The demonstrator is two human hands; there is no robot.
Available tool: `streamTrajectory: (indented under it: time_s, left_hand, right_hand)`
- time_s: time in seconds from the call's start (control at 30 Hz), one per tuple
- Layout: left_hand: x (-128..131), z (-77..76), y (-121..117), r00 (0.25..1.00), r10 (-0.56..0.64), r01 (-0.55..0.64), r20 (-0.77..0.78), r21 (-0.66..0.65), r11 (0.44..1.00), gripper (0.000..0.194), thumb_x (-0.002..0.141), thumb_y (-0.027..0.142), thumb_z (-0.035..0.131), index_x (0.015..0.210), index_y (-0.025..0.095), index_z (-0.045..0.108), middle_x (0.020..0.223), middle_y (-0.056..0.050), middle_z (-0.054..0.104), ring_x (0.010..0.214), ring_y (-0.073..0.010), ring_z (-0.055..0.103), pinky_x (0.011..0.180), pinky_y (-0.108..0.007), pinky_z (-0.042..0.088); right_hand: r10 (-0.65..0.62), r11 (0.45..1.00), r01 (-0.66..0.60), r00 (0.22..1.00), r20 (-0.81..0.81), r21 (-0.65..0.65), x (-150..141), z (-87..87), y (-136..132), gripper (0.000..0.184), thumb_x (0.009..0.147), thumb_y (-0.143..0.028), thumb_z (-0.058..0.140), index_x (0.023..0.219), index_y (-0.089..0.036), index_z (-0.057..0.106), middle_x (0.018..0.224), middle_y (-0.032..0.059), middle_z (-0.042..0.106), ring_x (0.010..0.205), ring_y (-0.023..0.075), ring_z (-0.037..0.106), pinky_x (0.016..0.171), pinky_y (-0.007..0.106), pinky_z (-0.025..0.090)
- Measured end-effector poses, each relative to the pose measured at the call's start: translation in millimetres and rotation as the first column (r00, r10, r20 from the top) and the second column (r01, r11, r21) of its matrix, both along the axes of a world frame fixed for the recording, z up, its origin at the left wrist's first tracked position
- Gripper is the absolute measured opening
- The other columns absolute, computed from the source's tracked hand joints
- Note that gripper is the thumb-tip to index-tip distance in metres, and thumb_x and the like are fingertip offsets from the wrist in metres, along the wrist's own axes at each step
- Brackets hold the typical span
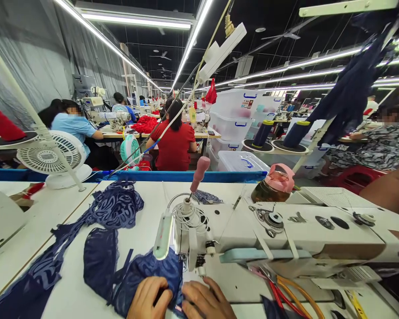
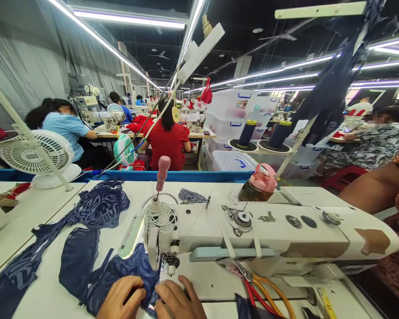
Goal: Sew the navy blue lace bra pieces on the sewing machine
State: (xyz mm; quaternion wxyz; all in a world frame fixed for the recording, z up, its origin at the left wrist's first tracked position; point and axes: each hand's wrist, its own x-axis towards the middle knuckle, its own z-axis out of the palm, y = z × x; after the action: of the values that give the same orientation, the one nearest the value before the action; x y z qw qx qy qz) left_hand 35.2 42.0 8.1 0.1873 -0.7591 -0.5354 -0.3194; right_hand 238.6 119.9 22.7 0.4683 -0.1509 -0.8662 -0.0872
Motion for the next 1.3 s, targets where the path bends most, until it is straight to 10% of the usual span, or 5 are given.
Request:
streamTrajectory:
  time_s: [0.23, 0.5, 0.9, 1.17, 1.3]
  left_hand:
    - [3.0, 35.2, 25.7, 0.997, -0.075, 0.075, -0.014, 0.001, 0.997, 0.03, 0.105, 0.032, 0.036, 0.1, 0.016, 0.061, 0.073, -0.002, 0.06, 0.067, -0.0167, 0.058, 0.068, -0.031, 0.048]
    - [13.7, 26.2, 22.5, 0.992, -0.088, 0.101, -0.09, 0.146, 0.984, 0.037, 0.102, 0.014, 0.035, 0.089, 0.019, 0.069, 0.07, 0.002, 0.059, 0.071, -0.0131, 0.057, 0.115, -0.051, 0.029]
    - [19.4, -7.9, 19.0, 0.997, -0.07, 0.074, -0.032, 0.129, 0.989, 0.036, 0.105, 0.022, 0.037, 0.094, 0.02, 0.071, 0.083, 0.0, 0.07, 0.091, -0.016, 0.067, 0.124, -0.059, 0.012]
    - [15.8, 23.1, 39.6, 1.0, -0.015, 0.016, -0.018, 0.049, 0.999, 0.04, 0.105, 0.026, 0.032, 0.103, 0.018, 0.071, 0.092, -0.003, 0.073, 0.098, -0.0172, 0.065, 0.124, -0.043, 0.014]
    - [24.7, 13.6, 39.5, 0.993, 0.035, -0.025, -0.109, 0.085, 0.996, 0.048, 0.104, 0.019, 0.024, 0.104, 0.014, 0.071, 0.093, -0.008, 0.073, 0.096, -0.0225, 0.064, 0.121, -0.051, 0.019]
  right_hand:
    - [0.063, 0.998, -0.063, 0.997, 0.036, -0.002, -9.5, 1.6, 8.7, 0.042, 0.109, -0.023, 0.037, 0.074, -0.02, 0.059, 0.069, -0.0076, 0.063, 0.067, 0.0085, 0.057, 0.116, 0.034, 0.02]
    - [0.039, 0.999, -0.037, 0.998, -0.046, 0.023, -10.8, -0.8, 6.2, 0.037, 0.104, -0.014, 0.044, 0.07, -0.019, 0.057, 0.067, -0.0082, 0.062, 0.062, 0.0081, 0.054, 0.115, 0.039, 0.026]
    - [-0.011, 1.0, 0.009, 0.992, -0.125, -0.018, -14.0, -14.0, 10.8, 0.046, 0.106, -0.014, 0.036, 0.064, -0.021, 0.052, 0.059, -0.0102, 0.059, 0.053, 0.0074, 0.051, 0.114, 0.037, 0.029]
    - [-0.044, 0.996, 0.043, 0.999, -0.008, -0.073, -9.4, -13.8, 19.2, 0.041, 0.108, -0.02, 0.03, 0.089, -0.02, 0.066, 0.077, -0.0024, 0.07, 0.071, 0.0129, 0.062, 0.118, 0.038, 0.022]
    - [-0.065, 0.997, 0.068, 0.996, 0.059, -0.048, 0.9, -20.8, 20.4, 0.039, 0.109, -0.031, 0.031, 0.101, -0.02, 0.067, 0.088, 0.0003, 0.073, 0.079, 0.015, 0.065, 0.116, 0.041, 0.026]
